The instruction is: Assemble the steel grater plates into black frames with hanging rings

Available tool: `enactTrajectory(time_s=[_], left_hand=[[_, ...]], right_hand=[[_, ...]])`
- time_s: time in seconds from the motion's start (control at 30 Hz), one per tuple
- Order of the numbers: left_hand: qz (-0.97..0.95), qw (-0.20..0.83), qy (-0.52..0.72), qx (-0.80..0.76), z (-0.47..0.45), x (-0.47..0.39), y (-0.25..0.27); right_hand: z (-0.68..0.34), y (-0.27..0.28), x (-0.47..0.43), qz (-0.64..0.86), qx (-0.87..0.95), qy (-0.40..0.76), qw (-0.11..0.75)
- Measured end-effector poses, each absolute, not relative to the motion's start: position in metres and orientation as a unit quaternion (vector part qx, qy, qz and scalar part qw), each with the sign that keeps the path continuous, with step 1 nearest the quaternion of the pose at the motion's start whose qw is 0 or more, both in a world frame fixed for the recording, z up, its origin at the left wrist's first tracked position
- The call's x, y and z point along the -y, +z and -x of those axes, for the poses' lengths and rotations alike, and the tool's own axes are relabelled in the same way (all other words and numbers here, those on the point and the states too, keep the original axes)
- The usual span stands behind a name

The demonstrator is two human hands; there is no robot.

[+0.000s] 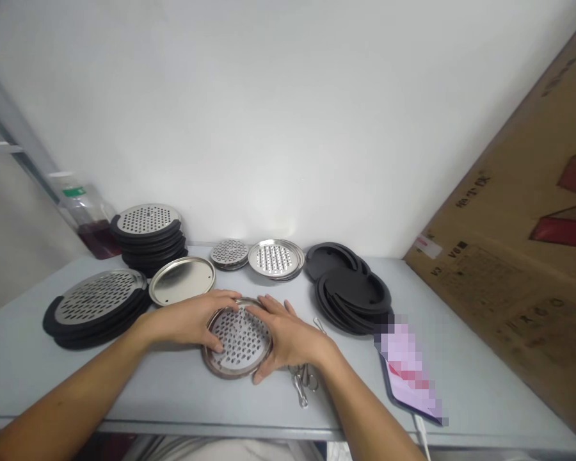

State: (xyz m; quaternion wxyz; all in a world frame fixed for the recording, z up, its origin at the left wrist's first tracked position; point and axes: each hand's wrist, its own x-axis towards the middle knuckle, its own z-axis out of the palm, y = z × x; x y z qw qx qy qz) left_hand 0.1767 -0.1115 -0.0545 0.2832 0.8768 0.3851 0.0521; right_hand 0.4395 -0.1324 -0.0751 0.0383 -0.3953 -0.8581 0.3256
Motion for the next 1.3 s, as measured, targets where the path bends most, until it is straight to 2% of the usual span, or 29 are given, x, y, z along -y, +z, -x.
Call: enactTrajectory(time_s=[0.1, 0.2, 0.3, 0.37, 0.57, 0.67, 0.83, 1.03, 1.3], left_hand=[[-0.876, 0.283, 0.052, -0.387, -0.176, 0.112, -0.053], [-0.876, 0.284, 0.057, -0.386, -0.176, 0.111, -0.054], [-0.874, 0.284, 0.063, -0.389, -0.176, 0.11, -0.055], [-0.872, 0.285, 0.068, -0.392, -0.177, 0.11, -0.056], [-0.87, 0.287, 0.072, -0.396, -0.177, 0.11, -0.056], [-0.869, 0.289, 0.072, -0.396, -0.177, 0.11, -0.056], [-0.87, 0.294, 0.074, -0.389, -0.176, 0.109, -0.056], [-0.871, 0.294, 0.08, -0.386, -0.176, 0.111, -0.056], [-0.87, 0.292, 0.076, -0.39, -0.177, 0.112, -0.053]], right_hand=[[-0.439, -0.07, 0.135, 0.403, 0.852, 0.327, 0.062], [-0.437, -0.065, 0.136, 0.425, 0.838, 0.302, 0.164], [-0.438, -0.06, 0.134, 0.494, 0.798, 0.232, 0.258], [-0.444, -0.056, 0.134, 0.557, 0.77, 0.155, 0.269], [-0.477, -0.04, 0.141, 0.701, 0.69, -0.051, 0.174], [-0.492, -0.036, 0.142, 0.754, 0.645, -0.079, 0.1], [-0.504, -0.038, 0.136, 0.776, 0.629, -0.053, 0.019], [-0.51, -0.04, 0.131, 0.788, 0.615, -0.03, 0.003], [-0.516, -0.043, 0.13, 0.784, 0.618, -0.05, 0.037]])
